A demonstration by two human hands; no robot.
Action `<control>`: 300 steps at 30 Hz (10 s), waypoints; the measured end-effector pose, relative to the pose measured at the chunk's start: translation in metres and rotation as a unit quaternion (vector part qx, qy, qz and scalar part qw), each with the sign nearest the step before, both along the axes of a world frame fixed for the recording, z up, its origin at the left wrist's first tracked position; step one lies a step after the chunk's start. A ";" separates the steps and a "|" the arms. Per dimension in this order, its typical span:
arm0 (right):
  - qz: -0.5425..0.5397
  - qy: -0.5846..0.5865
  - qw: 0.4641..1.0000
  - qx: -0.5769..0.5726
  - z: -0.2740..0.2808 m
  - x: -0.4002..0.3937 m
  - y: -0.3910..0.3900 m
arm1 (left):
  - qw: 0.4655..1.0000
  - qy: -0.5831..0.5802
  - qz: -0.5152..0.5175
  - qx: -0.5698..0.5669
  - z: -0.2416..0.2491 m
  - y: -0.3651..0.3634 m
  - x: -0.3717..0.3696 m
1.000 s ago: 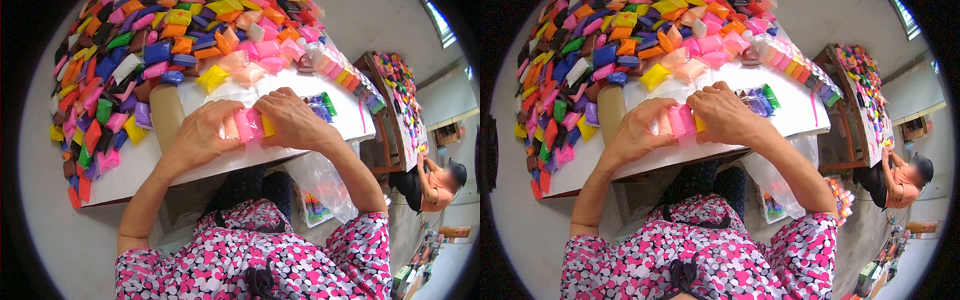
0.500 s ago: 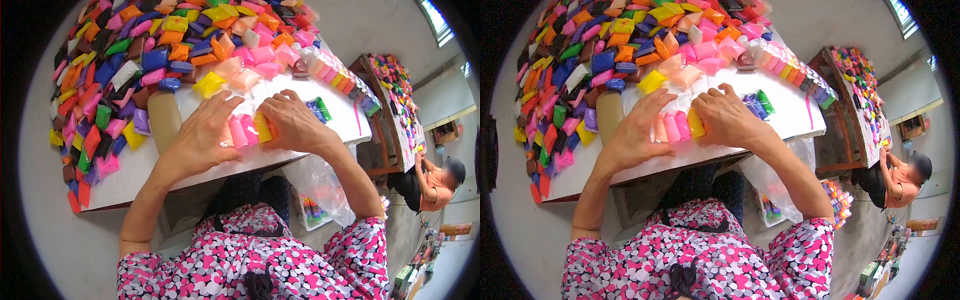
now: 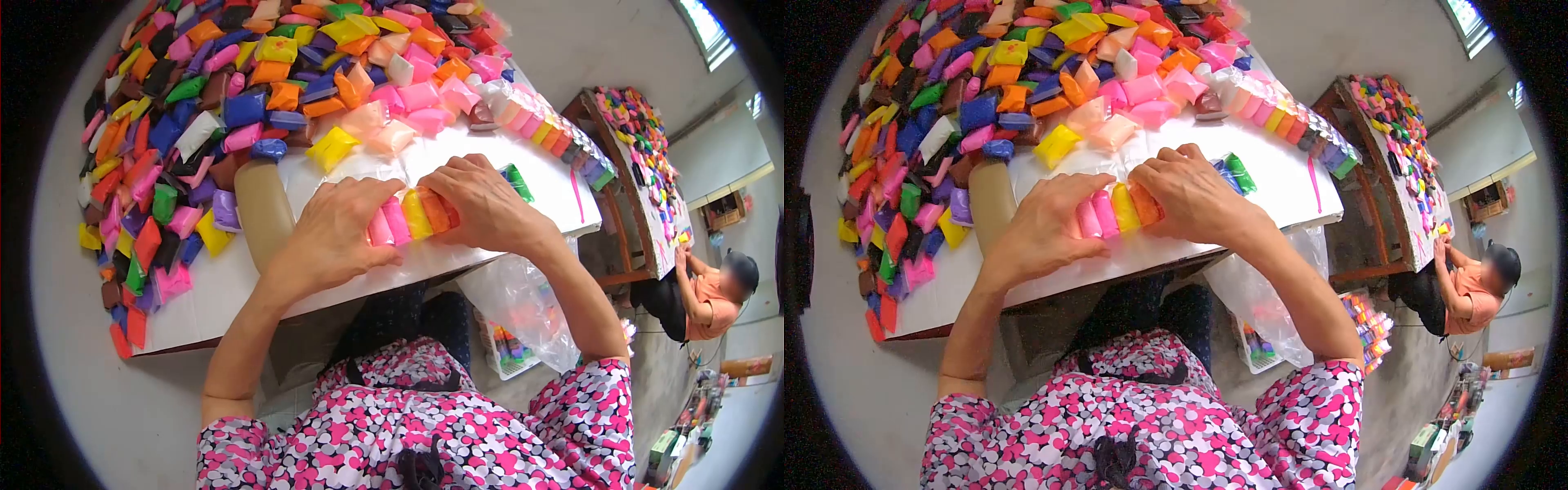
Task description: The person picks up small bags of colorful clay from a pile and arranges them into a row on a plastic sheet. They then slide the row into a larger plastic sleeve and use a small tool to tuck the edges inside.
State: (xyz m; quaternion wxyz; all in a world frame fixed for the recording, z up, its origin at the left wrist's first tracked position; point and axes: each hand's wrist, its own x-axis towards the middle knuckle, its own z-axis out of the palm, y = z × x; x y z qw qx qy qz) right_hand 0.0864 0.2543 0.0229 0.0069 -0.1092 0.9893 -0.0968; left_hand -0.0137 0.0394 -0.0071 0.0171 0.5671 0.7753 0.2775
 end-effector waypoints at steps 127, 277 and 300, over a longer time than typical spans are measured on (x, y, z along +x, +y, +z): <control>-0.267 0.344 0.870 -0.230 -0.037 0.102 0.070 | 0.982 0.123 0.057 0.132 -0.009 0.077 0.065; -0.034 0.322 0.946 0.032 -0.025 0.050 -0.007 | 0.886 -0.381 0.084 0.249 -0.051 0.000 0.009; -0.034 0.083 0.990 -0.110 0.006 0.001 -0.004 | 0.831 -0.494 0.043 0.251 -0.045 0.004 0.008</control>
